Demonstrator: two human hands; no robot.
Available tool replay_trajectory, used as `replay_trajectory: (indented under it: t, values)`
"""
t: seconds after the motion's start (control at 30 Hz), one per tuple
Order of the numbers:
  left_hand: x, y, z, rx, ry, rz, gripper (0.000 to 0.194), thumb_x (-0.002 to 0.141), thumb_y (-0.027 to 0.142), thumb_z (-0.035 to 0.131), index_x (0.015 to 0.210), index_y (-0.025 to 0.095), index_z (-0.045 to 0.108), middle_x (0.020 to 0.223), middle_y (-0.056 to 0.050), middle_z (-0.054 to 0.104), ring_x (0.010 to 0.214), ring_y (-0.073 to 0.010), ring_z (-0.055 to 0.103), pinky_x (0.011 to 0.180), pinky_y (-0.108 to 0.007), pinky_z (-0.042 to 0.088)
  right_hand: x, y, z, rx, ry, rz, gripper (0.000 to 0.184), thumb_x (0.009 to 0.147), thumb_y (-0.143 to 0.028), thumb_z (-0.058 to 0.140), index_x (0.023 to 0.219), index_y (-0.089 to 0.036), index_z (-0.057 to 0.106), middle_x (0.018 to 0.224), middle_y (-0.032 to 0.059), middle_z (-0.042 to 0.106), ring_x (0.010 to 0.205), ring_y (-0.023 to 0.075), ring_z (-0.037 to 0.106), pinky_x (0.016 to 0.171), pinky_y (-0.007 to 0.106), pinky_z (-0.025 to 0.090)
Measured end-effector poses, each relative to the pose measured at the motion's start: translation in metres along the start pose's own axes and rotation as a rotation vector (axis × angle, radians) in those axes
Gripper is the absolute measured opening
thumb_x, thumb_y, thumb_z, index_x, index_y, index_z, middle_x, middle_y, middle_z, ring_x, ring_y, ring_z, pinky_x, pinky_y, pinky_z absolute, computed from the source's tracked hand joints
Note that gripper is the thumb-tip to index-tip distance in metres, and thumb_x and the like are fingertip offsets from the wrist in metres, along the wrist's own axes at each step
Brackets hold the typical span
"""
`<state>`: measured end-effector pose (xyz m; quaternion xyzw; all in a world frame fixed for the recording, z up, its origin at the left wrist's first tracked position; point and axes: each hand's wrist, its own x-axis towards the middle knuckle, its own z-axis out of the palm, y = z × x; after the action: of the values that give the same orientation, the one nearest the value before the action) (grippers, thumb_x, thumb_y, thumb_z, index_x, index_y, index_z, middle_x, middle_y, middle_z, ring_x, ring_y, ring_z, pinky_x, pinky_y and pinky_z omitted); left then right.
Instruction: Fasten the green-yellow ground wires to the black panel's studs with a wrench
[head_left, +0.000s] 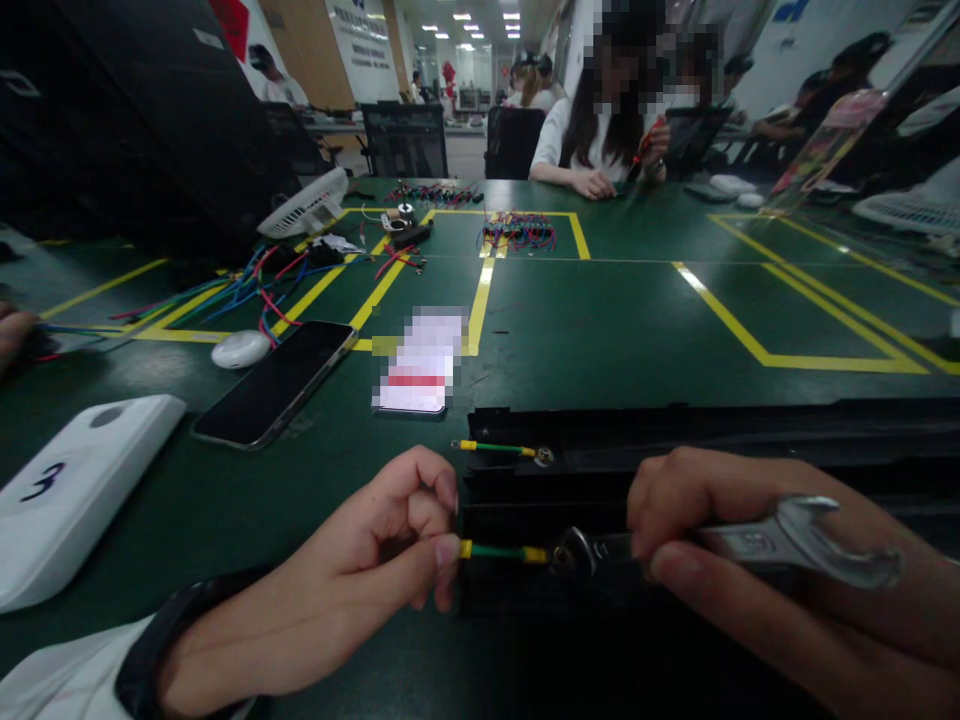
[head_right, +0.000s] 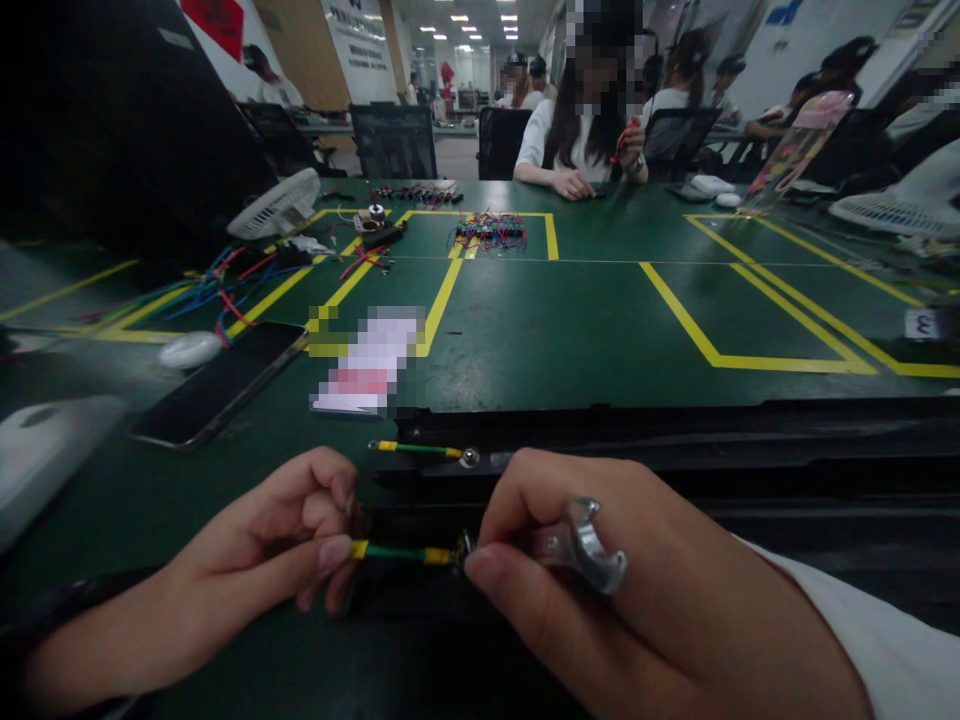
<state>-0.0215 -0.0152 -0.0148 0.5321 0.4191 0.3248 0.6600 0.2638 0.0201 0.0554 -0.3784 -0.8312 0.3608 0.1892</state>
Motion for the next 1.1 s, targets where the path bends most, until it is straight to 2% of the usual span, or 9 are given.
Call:
replay_trajectory:
  t: [0.13,0.23,0.4,0.5,0.57,0.73,0.83,0.97,1.1]
  values:
    - [0.0,0.0,0.0,-0.009,-0.007,-0.004,0.008,0.103,0.022,0.054,0.107,0.024,0.047,0.076,0.005,0.065,0.067,-0.0104,0.058,0.061,-0.021,0.043,-0.003,0.003,0.007,-0.079,0.049,-0.02,0.011,0.092,-0.031,0.066,0.082,-0.029,0.063,0.066,-0.0079,0.063,0.049,0.0096,0.054,0.045,0.019,0.043]
    - [0.0,0.001,0.0,0.004,-0.006,0.004,0.008,0.103,0.024,0.054,0.106,0.024,0.047,0.074,0.005,0.064,0.066,-0.0105,0.057,0.061,-0.022,0.043,-0.005,0.007,0.015,-0.161,0.098,-0.058,0.011,0.085,-0.031,0.074,0.08,-0.028,0.064,0.067,-0.0058,0.066,0.056,0.0137,0.059,0.046,0.022,0.044]
    - [-0.002,0.002,0.0,0.004,-0.002,-0.004,0.008,0.103,0.026,0.055,0.106,0.024,0.047,0.075,0.005,0.063,0.067,-0.0111,0.056,0.06,-0.022,0.042,-0.002,0.008,0.022,-0.225,0.056,-0.162,0.007,0.084,-0.022,0.068,0.079,-0.026,0.064,0.069,-0.0042,0.07,0.057,0.0149,0.059,0.051,0.024,0.045]
    - [-0.002,0.001,0.0,0.015,-0.001,0.002,0.008,0.103,0.026,0.054,0.106,0.024,0.047,0.075,0.005,0.064,0.067,-0.0113,0.056,0.061,-0.023,0.042,0.0,0.006,0.021,-0.198,0.05,-0.131,0.011,0.086,-0.017,0.062,0.081,-0.027,0.065,0.072,-0.0043,0.071,0.061,0.015,0.062,0.056,0.025,0.047]
    - [-0.002,0.0,0.0,0.025,-0.003,0.009,0.008,0.103,0.026,0.054,0.107,0.024,0.047,0.075,0.004,0.065,0.066,-0.0112,0.055,0.06,-0.023,0.042,0.001,0.004,0.019,-0.188,0.027,-0.112,0.011,0.089,-0.02,0.061,0.081,-0.027,0.066,0.073,-0.003,0.071,0.062,0.0155,0.063,0.058,0.025,0.049]
    - [0.0,0.0,0.0,0.016,0.0,0.002,0.008,0.103,0.025,0.055,0.106,0.024,0.048,0.075,0.004,0.065,0.066,-0.0111,0.057,0.06,-0.022,0.043,0.009,-0.006,0.019,-0.217,0.102,-0.057,0.02,0.093,-0.04,0.062,0.082,-0.026,0.069,0.066,0.0005,0.067,0.062,0.018,0.064,0.057,0.025,0.051]
    - [0.0,0.0,-0.001,0.009,-0.003,0.01,0.008,0.103,0.024,0.055,0.106,0.024,0.048,0.075,0.005,0.064,0.067,-0.011,0.057,0.06,-0.022,0.043,0.014,-0.011,0.019,-0.216,0.132,-0.036,0.025,0.094,-0.047,0.061,0.083,-0.026,0.071,0.064,0.0002,0.066,0.062,0.0185,0.064,0.056,0.026,0.051]
    - [-0.001,0.0,-0.001,0.007,-0.006,0.01,0.006,0.103,0.023,0.053,0.107,0.024,0.048,0.075,0.005,0.064,0.067,-0.0107,0.057,0.061,-0.021,0.044,0.012,-0.009,0.013,-0.199,0.13,-0.007,0.024,0.093,-0.046,0.063,0.081,-0.027,0.07,0.061,-0.0009,0.064,0.059,0.0177,0.062,0.051,0.025,0.049]
    - [0.0,0.001,-0.001,0.016,-0.006,0.01,0.007,0.103,0.022,0.054,0.107,0.023,0.048,0.075,0.004,0.065,0.066,-0.0109,0.058,0.06,-0.022,0.043,0.002,-0.001,0.01,-0.182,0.076,0.0,0.017,0.091,-0.036,0.065,0.077,-0.028,0.067,0.058,-0.0037,0.063,0.055,0.0157,0.061,0.047,0.023,0.046]
